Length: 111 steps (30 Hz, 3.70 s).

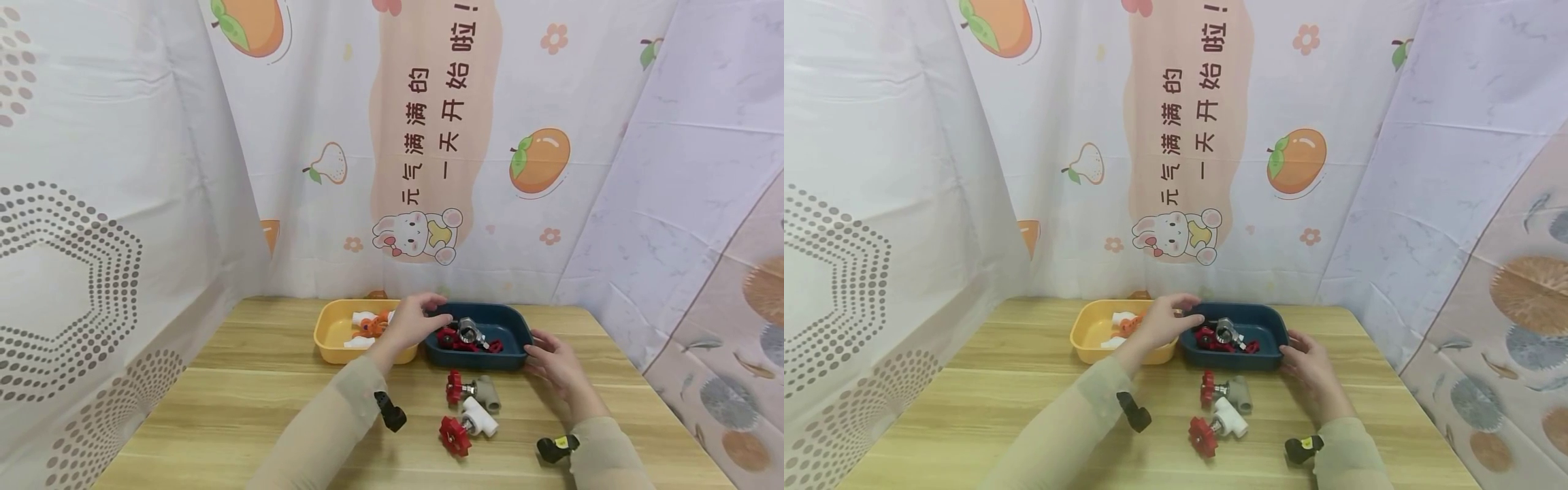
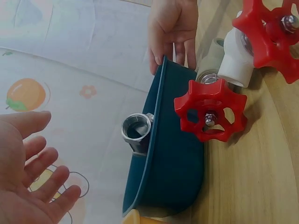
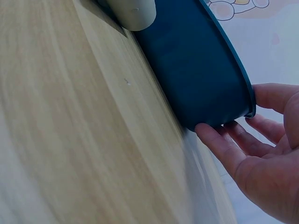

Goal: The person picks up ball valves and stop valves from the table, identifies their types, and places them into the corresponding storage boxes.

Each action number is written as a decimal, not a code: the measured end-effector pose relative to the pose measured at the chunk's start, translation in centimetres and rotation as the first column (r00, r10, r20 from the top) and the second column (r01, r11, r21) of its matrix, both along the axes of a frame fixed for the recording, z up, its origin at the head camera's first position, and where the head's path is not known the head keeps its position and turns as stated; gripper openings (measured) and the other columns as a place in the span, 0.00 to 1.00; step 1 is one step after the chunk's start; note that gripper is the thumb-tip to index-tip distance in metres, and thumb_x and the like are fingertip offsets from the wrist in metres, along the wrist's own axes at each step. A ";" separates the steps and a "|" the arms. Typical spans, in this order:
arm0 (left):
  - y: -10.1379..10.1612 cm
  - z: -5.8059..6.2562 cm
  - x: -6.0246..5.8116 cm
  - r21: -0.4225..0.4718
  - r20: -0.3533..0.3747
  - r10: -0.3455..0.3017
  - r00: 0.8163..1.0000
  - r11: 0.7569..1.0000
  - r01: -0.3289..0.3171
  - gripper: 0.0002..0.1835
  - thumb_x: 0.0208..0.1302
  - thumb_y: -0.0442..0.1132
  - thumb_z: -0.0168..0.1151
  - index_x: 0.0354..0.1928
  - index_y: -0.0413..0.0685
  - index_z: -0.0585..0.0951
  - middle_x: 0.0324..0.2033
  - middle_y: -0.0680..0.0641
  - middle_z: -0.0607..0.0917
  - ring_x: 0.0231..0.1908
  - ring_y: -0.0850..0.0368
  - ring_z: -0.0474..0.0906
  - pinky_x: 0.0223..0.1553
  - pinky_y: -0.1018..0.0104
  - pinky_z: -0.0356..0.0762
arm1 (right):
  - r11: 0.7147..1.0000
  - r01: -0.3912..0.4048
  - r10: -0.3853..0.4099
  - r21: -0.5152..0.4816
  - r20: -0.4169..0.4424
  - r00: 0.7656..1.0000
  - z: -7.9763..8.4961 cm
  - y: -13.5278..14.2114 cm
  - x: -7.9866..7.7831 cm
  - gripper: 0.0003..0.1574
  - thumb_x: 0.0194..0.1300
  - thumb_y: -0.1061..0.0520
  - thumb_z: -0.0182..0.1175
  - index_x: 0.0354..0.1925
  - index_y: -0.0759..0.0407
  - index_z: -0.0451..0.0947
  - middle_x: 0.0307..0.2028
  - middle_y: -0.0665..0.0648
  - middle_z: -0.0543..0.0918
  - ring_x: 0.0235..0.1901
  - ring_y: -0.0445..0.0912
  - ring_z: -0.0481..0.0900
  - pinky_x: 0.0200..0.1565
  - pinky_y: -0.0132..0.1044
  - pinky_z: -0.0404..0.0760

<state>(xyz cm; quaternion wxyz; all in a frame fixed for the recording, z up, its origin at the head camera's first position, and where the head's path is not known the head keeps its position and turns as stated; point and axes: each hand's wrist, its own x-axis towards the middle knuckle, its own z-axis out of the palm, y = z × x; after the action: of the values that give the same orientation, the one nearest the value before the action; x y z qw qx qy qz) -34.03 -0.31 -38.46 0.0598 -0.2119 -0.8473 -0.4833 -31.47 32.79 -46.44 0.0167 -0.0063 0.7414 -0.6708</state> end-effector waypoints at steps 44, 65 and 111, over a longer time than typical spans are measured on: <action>-1.9 -2.5 4.0 -0.060 0.005 -0.243 0.970 0.968 0.243 0.26 0.63 0.50 0.73 0.61 0.54 0.82 0.58 0.50 0.82 0.57 0.48 0.78 0.57 0.49 0.79 | 1.000 -0.004 0.004 0.019 -0.007 1.000 0.3 -0.1 0.2 0.41 0.77 0.61 0.55 0.77 0.73 0.47 0.72 0.81 0.55 0.56 0.52 0.79 0.55 0.48 0.82; -2.0 -5.2 5.7 -0.024 0.096 -0.280 0.955 0.959 0.283 0.26 0.63 0.50 0.73 0.61 0.51 0.81 0.56 0.57 0.82 0.55 0.57 0.78 0.54 0.60 0.81 | 1.000 -0.006 0.006 0.013 0.006 1.000 0.2 -0.1 0.3 0.41 0.78 0.62 0.54 0.77 0.72 0.46 0.72 0.81 0.54 0.55 0.50 0.80 0.56 0.49 0.81; -1.6 -7.3 7.8 -0.006 0.239 -0.437 0.867 0.892 0.452 0.25 0.58 0.42 0.78 0.57 0.47 0.83 0.52 0.56 0.83 0.54 0.58 0.78 0.52 0.68 0.80 | 1.000 -0.017 0.017 -0.004 -0.004 1.000 -0.1 0.2 -0.1 0.42 0.78 0.61 0.55 0.77 0.72 0.45 0.72 0.81 0.54 0.52 0.45 0.81 0.55 0.47 0.82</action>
<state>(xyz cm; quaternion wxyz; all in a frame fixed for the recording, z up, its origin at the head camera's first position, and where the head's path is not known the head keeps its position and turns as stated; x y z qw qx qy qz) -26.24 -1.94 -45.74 -0.1586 -0.3452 -0.7913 -0.4790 -31.56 32.94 -46.50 0.0209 -0.0137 0.7401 -0.6720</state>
